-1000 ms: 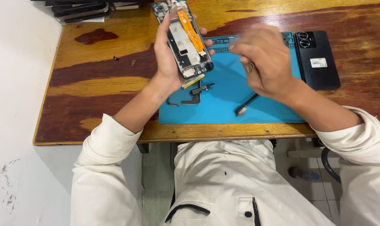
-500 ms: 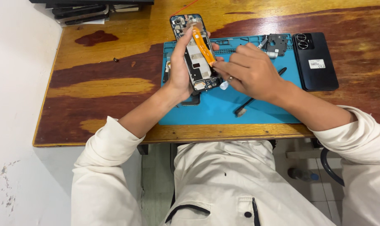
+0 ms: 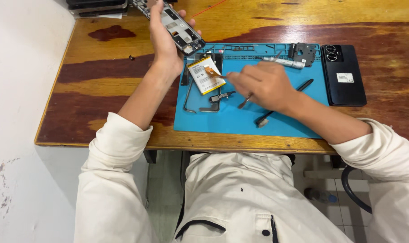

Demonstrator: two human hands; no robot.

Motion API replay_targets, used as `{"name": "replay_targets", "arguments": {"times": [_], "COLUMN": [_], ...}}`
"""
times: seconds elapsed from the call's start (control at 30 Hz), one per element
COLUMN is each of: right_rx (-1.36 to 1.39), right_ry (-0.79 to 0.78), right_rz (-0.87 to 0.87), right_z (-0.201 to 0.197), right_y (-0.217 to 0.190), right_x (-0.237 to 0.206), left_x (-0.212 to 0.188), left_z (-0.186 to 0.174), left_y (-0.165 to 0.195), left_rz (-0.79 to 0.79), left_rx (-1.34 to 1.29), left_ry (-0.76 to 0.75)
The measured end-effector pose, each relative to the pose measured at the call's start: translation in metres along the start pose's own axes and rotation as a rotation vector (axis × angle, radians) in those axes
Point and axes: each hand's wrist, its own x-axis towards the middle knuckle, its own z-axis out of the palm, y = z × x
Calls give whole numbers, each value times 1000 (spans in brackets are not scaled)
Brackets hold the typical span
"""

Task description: The person disassembles a smartphone by removing screws and detaching internal components. They use a screwdriver and tweezers to remove the battery, camera module, and other small parts, placing them on a blue mat.

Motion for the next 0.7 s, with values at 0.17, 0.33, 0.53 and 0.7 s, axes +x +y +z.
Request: {"name": "replay_targets", "arguments": {"times": [0.17,0.33,0.53,0.7], "right_rx": [23,89,203,343], "right_ry": [-114,-182,-310,-292], "right_rz": [-89,61,357,292], "right_z": [10,8,8,8], "right_y": [-9,-12,-7,-7], "right_x": [6,7,5,4], "left_x": [-8,-11,-17,-18], "left_z": [3,8,12,12], "left_y": [-7,-9,-9,-9], "left_rz": [-43,-56,-50,-40], "left_rx": [74,115,157,194], "left_ry": [-73,-75,-78,-90]}}
